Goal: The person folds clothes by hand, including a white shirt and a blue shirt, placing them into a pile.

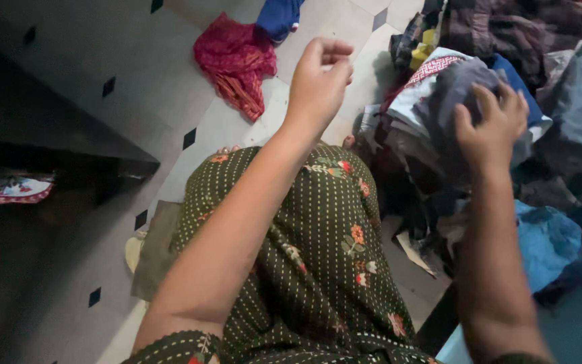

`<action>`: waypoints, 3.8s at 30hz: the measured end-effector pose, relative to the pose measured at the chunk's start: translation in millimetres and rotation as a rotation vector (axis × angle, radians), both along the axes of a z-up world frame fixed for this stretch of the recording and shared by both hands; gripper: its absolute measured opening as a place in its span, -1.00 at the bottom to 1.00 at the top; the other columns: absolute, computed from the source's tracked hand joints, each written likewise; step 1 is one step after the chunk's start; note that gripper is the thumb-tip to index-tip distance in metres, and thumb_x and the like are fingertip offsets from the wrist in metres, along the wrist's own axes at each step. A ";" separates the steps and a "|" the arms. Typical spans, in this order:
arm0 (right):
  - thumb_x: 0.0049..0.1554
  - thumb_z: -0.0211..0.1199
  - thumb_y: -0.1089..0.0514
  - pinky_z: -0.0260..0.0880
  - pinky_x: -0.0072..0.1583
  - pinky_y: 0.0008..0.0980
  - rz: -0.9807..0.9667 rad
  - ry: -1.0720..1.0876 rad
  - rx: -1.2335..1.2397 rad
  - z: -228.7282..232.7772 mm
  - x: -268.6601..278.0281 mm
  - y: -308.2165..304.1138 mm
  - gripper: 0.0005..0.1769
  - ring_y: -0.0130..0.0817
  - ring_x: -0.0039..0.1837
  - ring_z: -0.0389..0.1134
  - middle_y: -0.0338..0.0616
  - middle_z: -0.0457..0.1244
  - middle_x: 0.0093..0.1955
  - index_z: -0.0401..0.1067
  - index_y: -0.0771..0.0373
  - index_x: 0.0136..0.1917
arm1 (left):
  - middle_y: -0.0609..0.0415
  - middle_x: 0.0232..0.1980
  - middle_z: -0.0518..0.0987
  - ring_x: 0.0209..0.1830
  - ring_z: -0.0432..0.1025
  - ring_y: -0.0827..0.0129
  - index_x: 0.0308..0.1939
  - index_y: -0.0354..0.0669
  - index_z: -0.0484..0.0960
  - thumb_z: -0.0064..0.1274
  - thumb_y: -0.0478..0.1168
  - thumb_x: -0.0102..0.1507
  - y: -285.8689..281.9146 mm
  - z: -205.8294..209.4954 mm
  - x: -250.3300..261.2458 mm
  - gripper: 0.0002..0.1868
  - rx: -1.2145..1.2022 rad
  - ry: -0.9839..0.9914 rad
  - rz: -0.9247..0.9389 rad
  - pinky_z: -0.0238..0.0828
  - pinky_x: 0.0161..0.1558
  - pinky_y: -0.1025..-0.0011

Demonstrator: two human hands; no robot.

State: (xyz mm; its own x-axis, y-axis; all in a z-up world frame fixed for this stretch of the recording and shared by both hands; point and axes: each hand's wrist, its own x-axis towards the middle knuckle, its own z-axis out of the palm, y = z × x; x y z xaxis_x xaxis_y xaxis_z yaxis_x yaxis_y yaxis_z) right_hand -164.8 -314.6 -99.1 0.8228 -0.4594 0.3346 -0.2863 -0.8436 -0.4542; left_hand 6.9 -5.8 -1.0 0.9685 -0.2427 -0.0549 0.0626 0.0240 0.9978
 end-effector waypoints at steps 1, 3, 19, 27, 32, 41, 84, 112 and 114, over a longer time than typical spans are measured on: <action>0.25 0.34 -0.08 -0.04 0.49 0.25 0.031 0.148 -0.025 3.9 25.3 -2.9 -0.53 0.28 0.57 0.01 0.14 0.12 0.55 0.47 0.01 0.39 | 0.01 -0.09 0.61 -0.22 0.54 0.42 -0.04 -0.29 0.55 0.01 -0.36 0.22 -5.2 -2.1 7.1 -0.76 0.010 -0.083 -0.033 0.54 -0.15 0.48; 0.22 0.32 -0.19 -0.18 0.38 0.46 0.073 0.298 -0.045 6.6 51.9 -7.4 -0.39 0.47 0.55 -0.13 0.23 0.03 0.59 0.42 -0.02 0.48 | 0.02 -0.11 0.60 -0.25 0.54 0.43 -0.05 -0.28 0.56 0.00 -0.35 0.21 -12.4 -10.0 22.9 -0.77 0.036 -0.061 -0.031 0.52 -0.17 0.49; 0.30 0.15 -0.25 -0.24 0.48 0.56 -0.096 0.431 0.068 -56.1 42.5 38.0 -0.32 0.31 0.72 -0.28 -0.03 -0.22 0.78 0.17 -0.15 0.62 | 0.13 -0.22 0.54 -0.30 0.47 0.53 -0.01 -0.20 0.53 -0.02 -0.33 0.22 41.9 -11.7 107.2 -0.75 -0.054 0.267 -0.014 0.42 -0.33 0.53; 0.29 0.14 -0.22 -0.10 0.48 0.35 -0.058 0.412 0.042 -46.5 49.1 37.0 -0.37 0.32 0.65 -0.16 0.02 -0.10 0.74 0.26 -0.17 0.59 | 0.14 -0.22 0.58 -0.31 0.49 0.53 -0.08 -0.24 0.57 0.05 -0.34 0.22 122.7 9.7 141.8 -0.81 -0.052 -0.071 0.136 0.48 -0.25 0.55; 0.24 0.22 -0.06 -0.23 0.31 0.55 -0.179 0.360 -0.129 -23.2 72.6 83.2 -0.54 0.29 0.54 -0.01 0.09 0.07 0.58 0.41 0.00 0.39 | 0.06 -0.28 0.52 -0.48 0.31 0.43 -0.03 -0.28 0.54 0.03 -0.35 0.26 184.2 19.1 165.1 -0.80 -0.277 0.088 0.270 0.21 -0.54 0.40; 0.12 0.33 0.16 0.26 0.29 0.03 0.510 0.276 -0.072 -48.9 255.1 270.9 -0.70 0.15 0.34 0.25 0.10 0.27 0.34 0.59 0.12 0.14 | 0.11 -0.23 0.52 -0.32 0.44 0.53 -0.02 -0.27 0.58 0.04 -0.33 0.27 224.1 11.3 196.5 -0.80 -0.312 0.172 0.415 0.38 -0.31 0.56; 0.16 0.07 0.52 0.44 0.20 -0.44 0.408 -0.190 1.488 157.6 353.6 325.9 -0.74 -0.37 0.07 0.41 -0.13 0.39 0.02 0.53 0.35 -0.02 | -0.04 0.22 0.40 0.28 0.32 -0.04 0.15 0.01 0.46 0.22 -0.19 0.04 231.5 88.3 166.6 -0.42 0.693 -0.400 0.177 0.23 0.21 -0.01; 0.25 0.18 0.36 0.40 0.34 -0.39 0.543 -0.077 0.399 238.9 289.6 413.8 -0.68 -0.32 0.36 0.35 -0.05 0.28 0.34 0.45 0.27 0.28 | 0.05 -0.13 0.65 -0.02 0.56 0.12 -0.20 -0.06 0.53 0.04 -0.05 0.26 259.0 97.7 171.0 -0.81 0.476 -0.482 0.087 0.40 0.03 0.10; 0.10 0.34 0.27 0.40 0.23 -0.38 0.673 0.117 0.395 242.3 283.9 420.8 -0.47 -0.33 0.38 0.25 -0.05 0.15 0.48 0.33 0.25 0.33 | -0.01 -0.16 0.65 -0.07 0.56 0.05 -0.14 -0.08 0.50 0.04 -0.07 0.26 256.4 98.6 169.7 -0.78 0.424 -0.438 0.063 0.43 -0.02 0.09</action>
State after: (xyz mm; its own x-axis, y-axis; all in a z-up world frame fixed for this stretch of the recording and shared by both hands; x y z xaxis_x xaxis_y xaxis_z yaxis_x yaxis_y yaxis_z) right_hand 119.1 106.2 143.2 0.9859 0.0831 0.1450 0.1645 -0.6351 -0.7547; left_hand 176.6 250.6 97.5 0.9349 -0.2280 0.2722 -0.3439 -0.3907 0.8539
